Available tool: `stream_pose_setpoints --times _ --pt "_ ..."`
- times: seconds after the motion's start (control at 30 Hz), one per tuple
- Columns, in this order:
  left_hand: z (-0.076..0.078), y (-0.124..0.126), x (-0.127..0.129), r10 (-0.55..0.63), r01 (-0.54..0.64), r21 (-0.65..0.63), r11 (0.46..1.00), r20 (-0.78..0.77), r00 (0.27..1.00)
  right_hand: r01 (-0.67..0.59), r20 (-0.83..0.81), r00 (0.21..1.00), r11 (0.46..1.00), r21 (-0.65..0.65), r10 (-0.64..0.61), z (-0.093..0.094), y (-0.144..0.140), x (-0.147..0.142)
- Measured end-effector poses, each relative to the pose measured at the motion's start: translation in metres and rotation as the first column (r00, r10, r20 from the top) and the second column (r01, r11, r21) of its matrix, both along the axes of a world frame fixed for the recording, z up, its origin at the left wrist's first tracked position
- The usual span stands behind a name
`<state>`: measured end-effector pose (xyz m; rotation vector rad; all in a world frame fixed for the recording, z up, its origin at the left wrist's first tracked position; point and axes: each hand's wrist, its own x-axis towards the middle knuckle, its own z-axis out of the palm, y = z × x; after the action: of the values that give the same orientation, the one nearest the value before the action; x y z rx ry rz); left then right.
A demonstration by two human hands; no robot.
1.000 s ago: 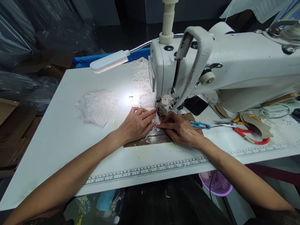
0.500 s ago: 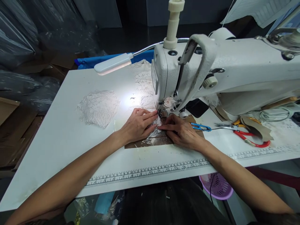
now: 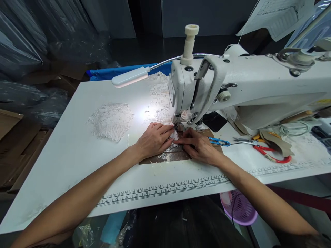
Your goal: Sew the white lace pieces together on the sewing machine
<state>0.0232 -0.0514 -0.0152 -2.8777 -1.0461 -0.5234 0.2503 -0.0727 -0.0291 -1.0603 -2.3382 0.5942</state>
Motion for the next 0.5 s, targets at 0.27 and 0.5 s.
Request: stream_pose_setpoints --times 0.27,0.5 --pt "0.0018 0.0052 -0.0027 -0.039 0.04 0.023 0.999 -0.016 0.999 -0.008 -0.012 1.0 0.999 -0.041 0.008 -0.0009 0.0024 0.0015" --pt "-0.0021 -0.001 0.0014 -0.034 0.031 0.176 0.984 0.013 0.999 -0.007 -0.006 1.0 0.999 -0.033 0.007 -0.0005 0.0014 0.0014"
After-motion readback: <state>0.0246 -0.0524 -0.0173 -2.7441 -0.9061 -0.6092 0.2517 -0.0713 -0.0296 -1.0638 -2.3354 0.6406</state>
